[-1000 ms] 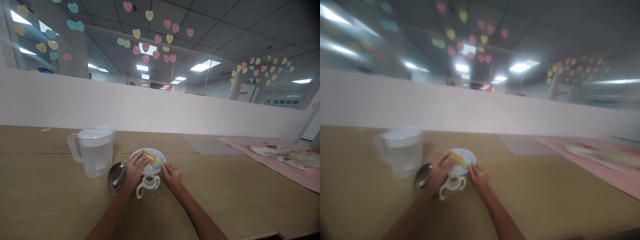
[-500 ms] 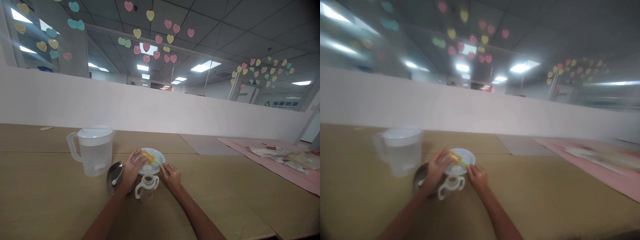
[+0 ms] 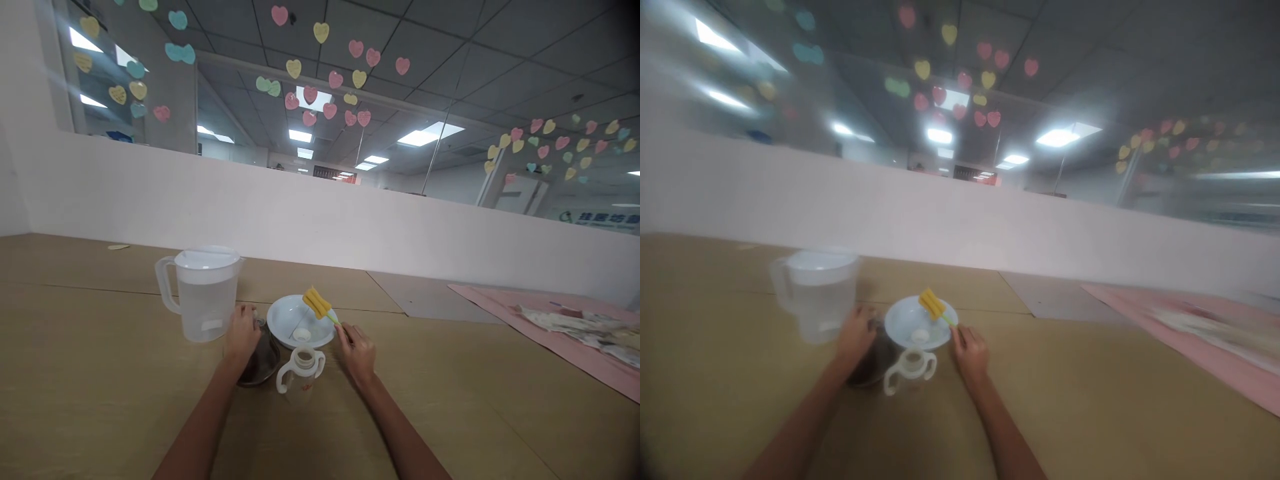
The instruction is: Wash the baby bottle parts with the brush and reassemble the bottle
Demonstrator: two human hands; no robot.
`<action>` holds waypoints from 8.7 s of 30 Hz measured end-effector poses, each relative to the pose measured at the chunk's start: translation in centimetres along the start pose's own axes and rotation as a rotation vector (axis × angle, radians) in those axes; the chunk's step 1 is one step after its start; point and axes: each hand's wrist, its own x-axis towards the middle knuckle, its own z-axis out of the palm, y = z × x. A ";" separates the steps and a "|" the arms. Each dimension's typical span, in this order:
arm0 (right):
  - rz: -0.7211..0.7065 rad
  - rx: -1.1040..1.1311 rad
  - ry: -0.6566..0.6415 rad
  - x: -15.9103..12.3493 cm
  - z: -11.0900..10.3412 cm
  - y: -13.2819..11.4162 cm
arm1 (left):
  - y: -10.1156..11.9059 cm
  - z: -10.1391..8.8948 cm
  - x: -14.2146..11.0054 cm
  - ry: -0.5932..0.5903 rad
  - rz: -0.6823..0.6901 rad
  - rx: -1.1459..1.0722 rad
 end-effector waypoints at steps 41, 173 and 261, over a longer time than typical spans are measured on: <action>0.280 0.018 -0.054 -0.1 1.2 0.3 | 9.1 3.1 0.2 -0.354 0.569 -0.109; -0.127 0.103 -0.035 -0.4 0.4 -0.5 | 6.0 -0.8 -2.6 0.144 0.067 -0.918; -0.131 0.317 -0.017 0.0 -0.5 -0.6 | 5.3 -0.2 -2.5 0.215 -0.029 -0.779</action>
